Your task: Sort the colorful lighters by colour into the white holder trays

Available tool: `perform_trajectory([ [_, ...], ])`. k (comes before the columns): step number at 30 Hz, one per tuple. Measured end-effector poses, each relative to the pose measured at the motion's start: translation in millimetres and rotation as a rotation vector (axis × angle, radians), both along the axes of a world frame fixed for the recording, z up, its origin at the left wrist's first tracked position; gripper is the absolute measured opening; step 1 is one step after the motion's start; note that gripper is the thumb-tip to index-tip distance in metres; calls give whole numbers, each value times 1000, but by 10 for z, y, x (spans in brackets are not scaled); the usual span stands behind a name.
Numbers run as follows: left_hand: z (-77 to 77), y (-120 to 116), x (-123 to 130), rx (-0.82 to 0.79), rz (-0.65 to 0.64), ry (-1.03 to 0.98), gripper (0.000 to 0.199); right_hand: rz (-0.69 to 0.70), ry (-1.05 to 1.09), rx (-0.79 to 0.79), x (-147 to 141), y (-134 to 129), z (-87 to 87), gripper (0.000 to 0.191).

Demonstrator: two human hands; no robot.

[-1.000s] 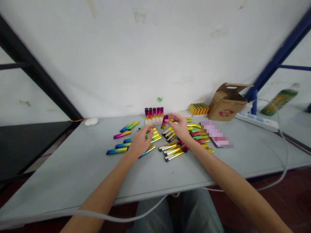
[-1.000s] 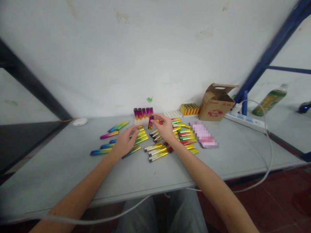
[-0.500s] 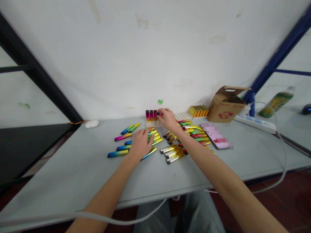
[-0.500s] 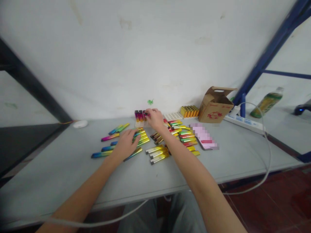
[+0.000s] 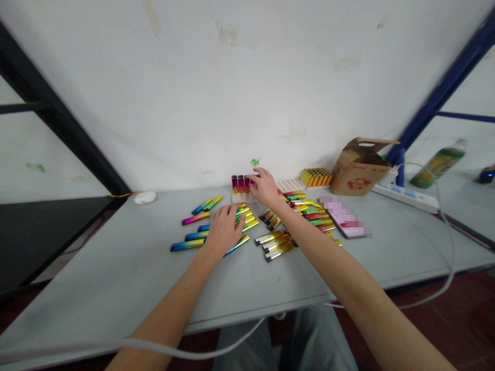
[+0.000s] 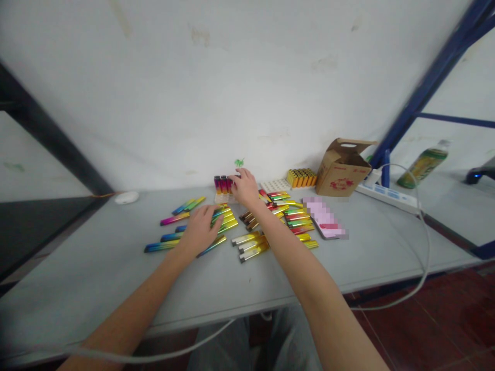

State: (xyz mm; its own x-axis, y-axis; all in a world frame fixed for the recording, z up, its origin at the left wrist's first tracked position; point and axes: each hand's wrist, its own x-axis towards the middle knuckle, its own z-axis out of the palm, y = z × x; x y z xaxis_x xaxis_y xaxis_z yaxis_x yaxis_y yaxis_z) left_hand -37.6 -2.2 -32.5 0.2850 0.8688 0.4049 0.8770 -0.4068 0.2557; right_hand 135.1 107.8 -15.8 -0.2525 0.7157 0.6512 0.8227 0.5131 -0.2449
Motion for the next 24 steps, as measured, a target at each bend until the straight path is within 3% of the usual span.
perform_trajectory([
  [10, -17, 12, -25, 24, 113, 79, 36, 87, 91, -26, 242, -224, -41, 42],
  [15, -34, 21, -48, 0, 200, 116, 33, 196, 190, -175, 486, -584, -34, 24],
  [18, -41, 34, -65, -5, 197, 116, 35, 208, 243, -214, 569, -755, -41, 23],
  [24, -25, 69, -124, -26, 222, 92, 41, 223, 281, -197, 595, -815, -118, 21],
])
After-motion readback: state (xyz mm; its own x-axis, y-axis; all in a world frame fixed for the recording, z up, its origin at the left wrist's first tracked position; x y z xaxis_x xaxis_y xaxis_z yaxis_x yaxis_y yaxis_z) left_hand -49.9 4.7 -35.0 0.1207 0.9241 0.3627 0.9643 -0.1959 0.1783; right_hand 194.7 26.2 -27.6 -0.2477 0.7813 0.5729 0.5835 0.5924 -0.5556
